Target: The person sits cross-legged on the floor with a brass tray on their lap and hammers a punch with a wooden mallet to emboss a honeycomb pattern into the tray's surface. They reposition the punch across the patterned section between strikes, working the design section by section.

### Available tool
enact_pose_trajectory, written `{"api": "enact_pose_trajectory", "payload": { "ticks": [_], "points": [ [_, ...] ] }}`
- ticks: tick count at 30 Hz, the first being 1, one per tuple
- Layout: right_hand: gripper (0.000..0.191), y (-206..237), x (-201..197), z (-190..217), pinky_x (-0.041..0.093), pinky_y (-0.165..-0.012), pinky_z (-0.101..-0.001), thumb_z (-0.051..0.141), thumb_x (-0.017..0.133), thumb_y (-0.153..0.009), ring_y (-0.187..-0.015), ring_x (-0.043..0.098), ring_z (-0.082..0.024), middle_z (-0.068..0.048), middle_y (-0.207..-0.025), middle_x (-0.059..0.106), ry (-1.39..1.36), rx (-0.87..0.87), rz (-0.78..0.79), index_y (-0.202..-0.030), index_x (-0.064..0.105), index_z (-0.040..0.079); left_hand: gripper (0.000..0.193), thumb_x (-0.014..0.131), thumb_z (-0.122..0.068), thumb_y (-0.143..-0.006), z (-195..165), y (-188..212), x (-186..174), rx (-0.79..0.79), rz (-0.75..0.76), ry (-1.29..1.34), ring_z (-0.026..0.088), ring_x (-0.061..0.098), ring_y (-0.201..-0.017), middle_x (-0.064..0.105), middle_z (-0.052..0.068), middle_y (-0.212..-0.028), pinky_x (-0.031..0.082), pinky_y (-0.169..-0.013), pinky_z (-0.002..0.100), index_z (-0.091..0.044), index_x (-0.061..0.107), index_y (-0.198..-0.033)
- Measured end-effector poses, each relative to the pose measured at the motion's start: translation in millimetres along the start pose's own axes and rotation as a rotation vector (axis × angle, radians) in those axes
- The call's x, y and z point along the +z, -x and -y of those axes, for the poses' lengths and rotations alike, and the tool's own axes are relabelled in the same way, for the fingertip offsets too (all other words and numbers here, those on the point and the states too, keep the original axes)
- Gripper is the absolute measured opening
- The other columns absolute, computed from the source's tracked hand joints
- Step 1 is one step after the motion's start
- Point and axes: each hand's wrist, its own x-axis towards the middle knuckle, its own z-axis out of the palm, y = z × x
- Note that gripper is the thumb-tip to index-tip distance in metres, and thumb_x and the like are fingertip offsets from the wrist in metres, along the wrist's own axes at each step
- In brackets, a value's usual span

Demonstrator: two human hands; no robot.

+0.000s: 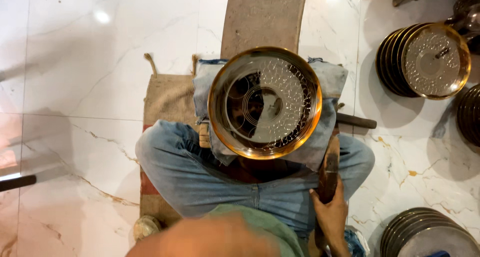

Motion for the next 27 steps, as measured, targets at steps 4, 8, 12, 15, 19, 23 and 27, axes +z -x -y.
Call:
{"api": "enact_pose_trajectory", "payload": {
  "ticks": [4, 8, 12, 15, 19, 23, 27],
  "points": [
    [0.089, 5.5, -4.4, -15.7, 0.053, -0.092, -0.0418, 0.016, 0.085, -0.076, -0.108, 0.067, -0.031, -0.02, -0.124, 0.066, -0.096, -0.067, -0.038, -0.153, 0.041, 0.006, 0.028, 0.077, -0.008, -0.089, 52.5, -32.6, -50.8, -0.065, -0.642, -0.373, 0.021, 0.077, -0.091, 0.072, 0.007, -0.098, 0.064, -0.077, 0.032, -0.004, 0.064, -0.113],
    [0.093, 11.4, -14.8, -28.8, 0.049, -0.102, -0.0386, 0.012, 0.084, -0.086, -0.119, 0.058, -0.028, -0.017, -0.135, 0.056, -0.247, -0.267, -0.235, -0.162, 0.031, 0.004, 0.036, 0.075, -0.011, -0.092, 94.1, -62.3, -97.7, 0.054, -0.486, -0.783, 0.028, 0.073, -0.094, 0.071, 0.012, -0.1, 0.057, -0.081, 0.039, -0.004, 0.062, -0.125],
    [0.077, 9.7, -19.3, -27.8, 0.053, -0.103, -0.0369, 0.013, 0.083, -0.096, -0.11, 0.064, -0.023, -0.015, -0.119, 0.063, -0.619, -0.174, -0.153, -0.149, 0.029, -0.003, 0.05, 0.075, -0.011, -0.088, 103.8, -94.5, -117.1, -0.032, -0.252, -0.874, 0.035, 0.07, -0.099, 0.071, 0.015, -0.105, 0.055, -0.084, 0.045, -0.004, 0.055, -0.134],
    [0.089, 6.8, -24.8, -15.6, 0.053, -0.096, -0.0391, 0.006, 0.083, -0.084, -0.111, 0.067, -0.027, -0.018, -0.126, 0.068, -0.048, -0.064, 0.024, -0.16, 0.037, 0.006, 0.049, 0.073, -0.009, -0.085, 109.0, -108.1, -128.8, -0.05, -0.073, -0.899, 0.034, 0.071, -0.1, 0.073, 0.011, -0.109, 0.054, -0.08, 0.047, -0.01, 0.059, -0.132],
    [0.094, 3.6, -32.0, 8.3, 0.054, -0.091, -0.0342, 0.012, 0.082, -0.084, -0.102, 0.069, -0.022, -0.017, -0.118, 0.068, -0.197, -0.116, -0.008, -0.159, 0.027, 0.002, 0.052, 0.073, -0.01, -0.086, 115.8, -117.9, -137.8, -0.095, 0.08, -0.946, 0.03, 0.073, -0.1, 0.074, 0.009, -0.114, 0.054, -0.084, 0.046, -0.016, 0.061, -0.137],
    [0.099, -1.4, -36.5, 25.6, 0.055, -0.083, -0.0364, 0.013, 0.081, -0.082, -0.09, 0.071, -0.023, -0.016, -0.107, 0.073, -0.081, 0.029, 0.018, -0.163, 0.023, 0.008, 0.055, 0.074, -0.013, -0.088, 115.3, -124.2, -140.1, -0.151, 0.161, -0.966, 0.027, 0.072, -0.106, 0.074, 0.006, -0.119, 0.055, -0.089, 0.045, -0.018, 0.059, -0.141],
    [0.095, -10.3, -34.2, 26.3, 0.059, -0.085, -0.0364, 0.018, 0.082, -0.091, -0.089, 0.067, -0.022, -0.015, -0.105, 0.062, -0.662, -0.169, -0.181, -0.161, 0.019, 0.003, 0.052, 0.075, -0.014, -0.086, 114.6, -128.2, -141.6, -0.023, 0.184, -0.958, 0.029, 0.068, -0.114, 0.069, 0.004, -0.132, 0.054, -0.093, 0.045, -0.017, 0.062, -0.137]
  ]
}}
